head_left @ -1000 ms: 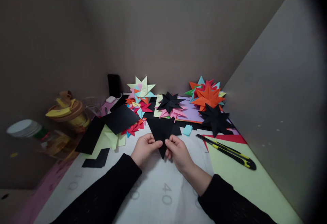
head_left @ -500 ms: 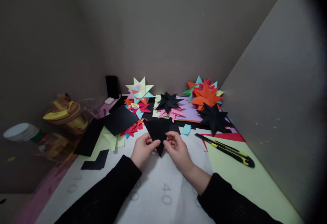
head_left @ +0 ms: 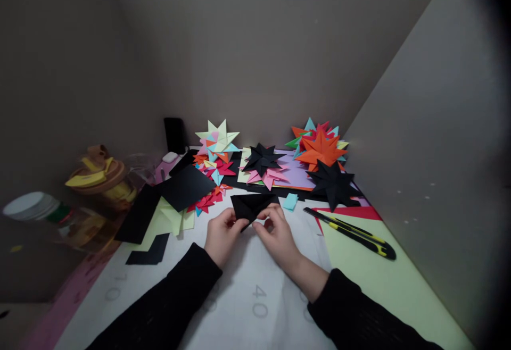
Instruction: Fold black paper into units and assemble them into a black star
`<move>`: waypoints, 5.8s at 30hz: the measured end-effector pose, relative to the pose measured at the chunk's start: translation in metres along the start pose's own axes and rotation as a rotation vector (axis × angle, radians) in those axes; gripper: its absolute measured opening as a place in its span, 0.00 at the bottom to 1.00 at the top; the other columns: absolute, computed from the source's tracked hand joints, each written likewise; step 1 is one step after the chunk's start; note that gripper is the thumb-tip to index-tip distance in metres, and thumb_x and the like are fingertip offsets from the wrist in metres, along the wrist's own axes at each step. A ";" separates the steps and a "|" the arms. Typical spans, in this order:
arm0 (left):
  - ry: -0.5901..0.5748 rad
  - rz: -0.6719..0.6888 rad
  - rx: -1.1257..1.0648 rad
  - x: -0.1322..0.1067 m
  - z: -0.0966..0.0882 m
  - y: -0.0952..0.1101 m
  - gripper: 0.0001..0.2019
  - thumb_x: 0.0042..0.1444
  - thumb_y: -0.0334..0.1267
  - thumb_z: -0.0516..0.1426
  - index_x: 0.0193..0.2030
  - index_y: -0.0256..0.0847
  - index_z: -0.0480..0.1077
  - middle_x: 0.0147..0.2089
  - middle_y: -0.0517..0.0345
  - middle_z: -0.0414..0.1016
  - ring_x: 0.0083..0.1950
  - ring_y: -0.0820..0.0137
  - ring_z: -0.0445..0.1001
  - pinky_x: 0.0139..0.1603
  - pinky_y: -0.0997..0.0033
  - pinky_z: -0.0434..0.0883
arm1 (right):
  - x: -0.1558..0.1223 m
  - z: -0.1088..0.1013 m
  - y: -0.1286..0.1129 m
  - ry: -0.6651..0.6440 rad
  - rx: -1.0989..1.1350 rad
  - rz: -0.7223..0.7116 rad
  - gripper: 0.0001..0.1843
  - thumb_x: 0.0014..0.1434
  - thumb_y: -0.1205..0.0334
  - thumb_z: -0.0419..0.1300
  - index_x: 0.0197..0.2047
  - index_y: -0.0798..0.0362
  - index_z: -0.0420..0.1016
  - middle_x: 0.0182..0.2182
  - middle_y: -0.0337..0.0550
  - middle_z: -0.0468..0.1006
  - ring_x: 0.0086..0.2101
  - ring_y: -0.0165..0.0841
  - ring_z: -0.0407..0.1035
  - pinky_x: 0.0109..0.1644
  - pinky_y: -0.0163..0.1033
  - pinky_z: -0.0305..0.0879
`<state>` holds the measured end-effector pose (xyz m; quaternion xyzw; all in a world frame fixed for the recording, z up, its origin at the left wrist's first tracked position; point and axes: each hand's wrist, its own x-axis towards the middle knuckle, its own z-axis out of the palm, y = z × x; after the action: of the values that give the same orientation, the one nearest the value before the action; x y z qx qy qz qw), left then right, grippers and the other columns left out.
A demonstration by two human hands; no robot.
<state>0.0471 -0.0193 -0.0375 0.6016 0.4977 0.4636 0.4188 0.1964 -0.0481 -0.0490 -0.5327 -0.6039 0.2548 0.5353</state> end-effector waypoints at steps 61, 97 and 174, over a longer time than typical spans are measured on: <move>-0.154 -0.253 -0.401 -0.006 0.014 0.002 0.14 0.42 0.35 0.65 0.36 0.33 0.72 0.35 0.52 0.79 0.34 0.67 0.75 0.35 0.71 0.70 | -0.002 0.007 -0.003 0.055 0.491 0.247 0.15 0.50 0.66 0.60 0.39 0.48 0.59 0.27 0.32 0.67 0.28 0.28 0.64 0.34 0.34 0.60; -0.147 -0.242 -0.426 -0.005 0.013 0.004 0.19 0.40 0.36 0.66 0.41 0.34 0.70 0.38 0.52 0.79 0.35 0.67 0.76 0.37 0.70 0.70 | 0.000 0.009 -0.002 0.070 0.500 0.264 0.17 0.51 0.65 0.60 0.39 0.48 0.54 0.24 0.29 0.68 0.26 0.28 0.64 0.32 0.35 0.60; -0.151 0.292 0.182 -0.007 -0.002 -0.007 0.11 0.52 0.38 0.60 0.42 0.41 0.75 0.47 0.48 0.74 0.48 0.63 0.73 0.41 0.68 0.72 | 0.006 0.009 0.003 0.096 0.860 0.606 0.20 0.39 0.54 0.71 0.30 0.53 0.67 0.17 0.32 0.71 0.18 0.25 0.64 0.22 0.29 0.58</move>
<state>0.0437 -0.0248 -0.0444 0.7362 0.4120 0.4259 0.3269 0.1901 -0.0398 -0.0518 -0.4268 -0.2384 0.5984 0.6348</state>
